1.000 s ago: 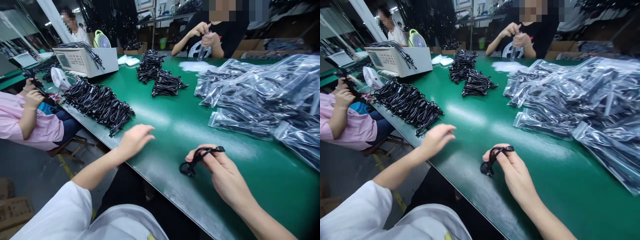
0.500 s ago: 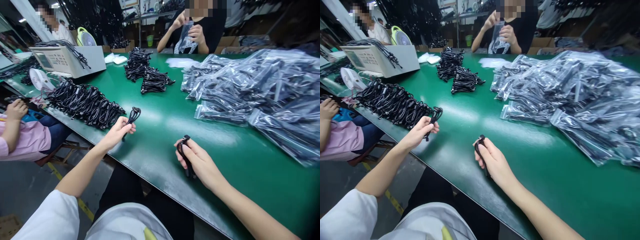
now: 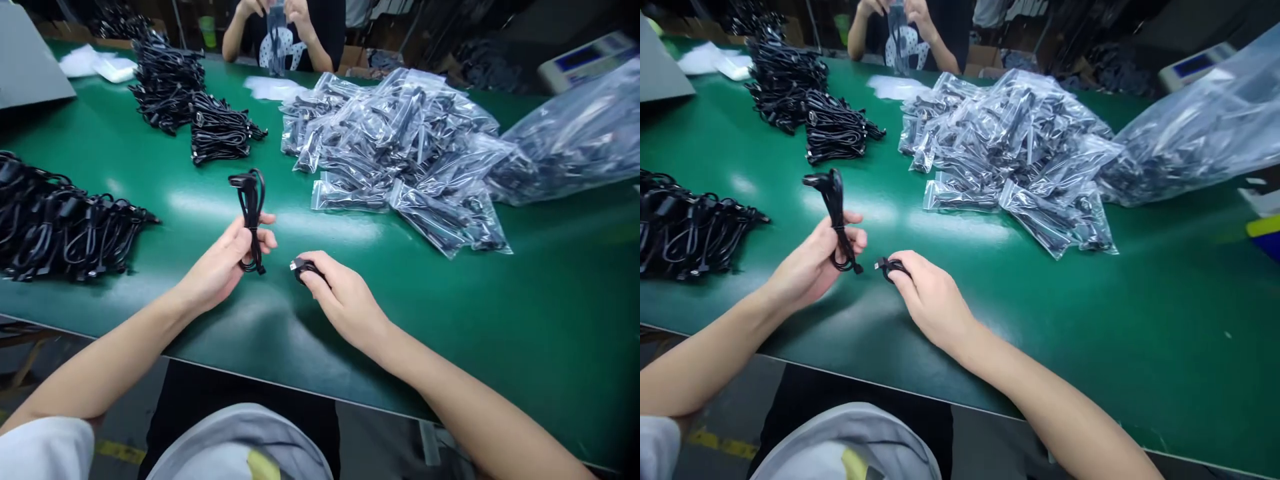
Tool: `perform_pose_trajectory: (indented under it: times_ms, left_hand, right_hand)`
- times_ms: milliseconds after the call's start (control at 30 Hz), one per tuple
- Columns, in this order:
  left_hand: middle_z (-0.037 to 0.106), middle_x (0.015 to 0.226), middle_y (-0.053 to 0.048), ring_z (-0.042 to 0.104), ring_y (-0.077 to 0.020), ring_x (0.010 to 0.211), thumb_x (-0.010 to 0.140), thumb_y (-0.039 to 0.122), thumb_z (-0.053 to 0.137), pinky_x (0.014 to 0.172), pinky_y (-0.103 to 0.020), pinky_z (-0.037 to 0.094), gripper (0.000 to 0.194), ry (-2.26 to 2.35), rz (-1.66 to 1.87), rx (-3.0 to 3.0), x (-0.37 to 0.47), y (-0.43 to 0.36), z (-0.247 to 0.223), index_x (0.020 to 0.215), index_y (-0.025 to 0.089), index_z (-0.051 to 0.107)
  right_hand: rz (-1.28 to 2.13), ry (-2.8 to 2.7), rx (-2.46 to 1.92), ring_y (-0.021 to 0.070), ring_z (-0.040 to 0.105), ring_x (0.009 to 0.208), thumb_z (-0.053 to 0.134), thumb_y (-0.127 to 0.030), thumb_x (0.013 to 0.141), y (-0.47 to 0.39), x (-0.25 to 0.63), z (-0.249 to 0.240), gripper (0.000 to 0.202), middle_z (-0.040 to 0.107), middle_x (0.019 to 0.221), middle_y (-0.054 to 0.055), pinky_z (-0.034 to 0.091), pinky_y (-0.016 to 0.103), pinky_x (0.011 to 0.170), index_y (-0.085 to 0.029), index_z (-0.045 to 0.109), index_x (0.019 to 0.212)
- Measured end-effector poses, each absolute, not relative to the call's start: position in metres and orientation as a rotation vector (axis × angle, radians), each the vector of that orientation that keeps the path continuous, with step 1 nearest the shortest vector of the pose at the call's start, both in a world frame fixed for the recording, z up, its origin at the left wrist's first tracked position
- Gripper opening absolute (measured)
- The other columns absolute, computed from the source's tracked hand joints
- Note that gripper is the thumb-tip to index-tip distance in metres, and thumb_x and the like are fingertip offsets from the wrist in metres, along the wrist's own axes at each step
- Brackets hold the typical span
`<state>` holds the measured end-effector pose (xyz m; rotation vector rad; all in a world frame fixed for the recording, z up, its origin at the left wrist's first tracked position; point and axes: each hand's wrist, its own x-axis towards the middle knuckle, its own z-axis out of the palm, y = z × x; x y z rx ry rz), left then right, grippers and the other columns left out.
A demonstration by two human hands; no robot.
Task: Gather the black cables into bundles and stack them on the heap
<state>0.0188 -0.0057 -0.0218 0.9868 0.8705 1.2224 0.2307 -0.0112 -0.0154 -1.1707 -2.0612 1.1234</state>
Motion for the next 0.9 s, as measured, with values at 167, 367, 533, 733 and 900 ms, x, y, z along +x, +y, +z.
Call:
perform_pose_trajectory:
  times_ms: [167,367,533,733,900]
  left_hand:
    - [0.062,0.090,-0.001,0.060,-0.0112,0.080,0.090,0.039,0.068,0.078,-0.023,0.054,0.028,0.734,1.190,0.867,0.015,-0.007,-0.023,0.114,0.023,0.068]
    - [0.065,0.101,-0.002,0.060,-0.0142,0.100,0.091,0.044,0.065,0.090,-0.022,0.051,0.028,0.931,1.107,1.087,0.013,-0.010,-0.034,0.114,0.028,0.069]
    - [0.067,0.091,-0.001,0.065,-0.0154,0.081,0.081,0.034,0.077,0.073,-0.025,0.056,0.022,0.979,0.903,1.235,0.017,-0.008,-0.039,0.097,0.024,0.067]
    - [0.062,0.104,0.000,0.072,-0.0111,0.076,0.084,0.023,0.072,0.076,-0.027,0.061,0.023,0.952,1.139,1.144,0.025,-0.015,-0.027,0.090,0.019,0.051]
    - [0.058,0.120,-0.003,0.074,-0.0107,0.085,0.088,0.015,0.065,0.082,-0.025,0.060,0.017,0.925,1.200,1.329,0.021,-0.017,-0.029,0.088,0.018,0.048]
  right_hand:
    - [1.752,-1.686,-1.001,0.0123,0.046,0.064,0.049,-0.041,0.097,-0.004,0.222,-0.024,0.028,0.048,0.078,-0.004,0.039,0.027,0.064,-0.021,0.053,0.116]
    - [1.448,-1.779,-1.116,0.0106,0.041,0.062,0.065,-0.044,0.089,-0.009,0.210,-0.024,0.031,0.045,0.069,-0.006,0.033,0.025,0.062,-0.021,0.047,0.077]
    - [1.016,-2.146,-1.072,0.0142,0.056,0.075,0.060,-0.034,0.095,-0.011,0.222,-0.024,0.019,0.060,0.086,0.000,0.038,0.026,0.070,-0.020,0.051,0.087]
    - [0.922,-2.261,-1.223,0.0177,0.062,0.087,0.050,-0.030,0.101,-0.014,0.241,0.002,0.016,0.063,0.106,0.005,0.044,0.029,0.075,-0.021,0.049,0.114]
    - [0.695,-2.396,-1.167,0.0168,0.061,0.081,0.034,-0.026,0.106,-0.006,0.250,0.003,0.021,0.064,0.097,0.004,0.043,0.028,0.070,-0.020,0.053,0.103]
